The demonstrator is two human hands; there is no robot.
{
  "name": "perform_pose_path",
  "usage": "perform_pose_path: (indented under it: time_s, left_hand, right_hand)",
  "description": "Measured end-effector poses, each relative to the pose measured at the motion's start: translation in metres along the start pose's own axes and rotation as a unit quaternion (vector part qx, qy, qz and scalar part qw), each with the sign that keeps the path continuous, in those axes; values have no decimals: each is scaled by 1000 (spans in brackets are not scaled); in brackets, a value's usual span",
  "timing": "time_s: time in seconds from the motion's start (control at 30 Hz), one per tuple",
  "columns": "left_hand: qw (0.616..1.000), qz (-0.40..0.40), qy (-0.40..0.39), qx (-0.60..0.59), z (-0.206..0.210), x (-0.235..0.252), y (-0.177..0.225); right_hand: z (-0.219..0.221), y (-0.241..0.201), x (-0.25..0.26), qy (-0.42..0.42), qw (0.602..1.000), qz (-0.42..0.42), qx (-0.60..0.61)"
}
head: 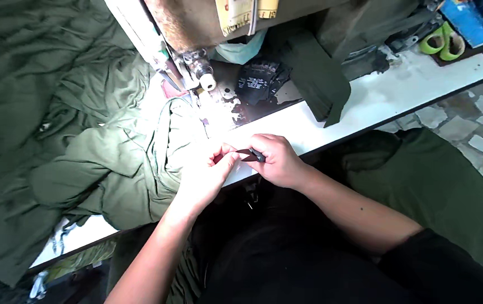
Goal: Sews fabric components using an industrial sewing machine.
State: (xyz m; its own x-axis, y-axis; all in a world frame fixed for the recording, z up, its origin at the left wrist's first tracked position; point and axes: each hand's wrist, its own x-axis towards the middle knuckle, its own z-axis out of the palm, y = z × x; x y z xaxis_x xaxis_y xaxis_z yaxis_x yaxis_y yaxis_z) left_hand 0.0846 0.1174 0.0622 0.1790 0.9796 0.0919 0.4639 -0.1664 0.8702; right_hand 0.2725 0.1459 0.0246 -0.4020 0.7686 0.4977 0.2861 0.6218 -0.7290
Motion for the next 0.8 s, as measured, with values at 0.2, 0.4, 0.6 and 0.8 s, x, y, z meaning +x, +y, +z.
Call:
perform_pose_path:
  time_s: [0.2,0.4,0.6,0.8]
  left_hand:
    - [957,0,54,284,-30,19,-20]
    - [933,85,43,347,-39,55,-41]
    - [929,20,114,352,-34,80,-48]
    - [932,-43,178,314,-22,80,-55]
  right_hand:
    - [-6,17,33,-123,968,124,-179]
    - [7,12,41,-219,937,11,-273]
    - [9,28,83,-142,981,87,-98]
    - [16,25,141,-201,957,201,-54]
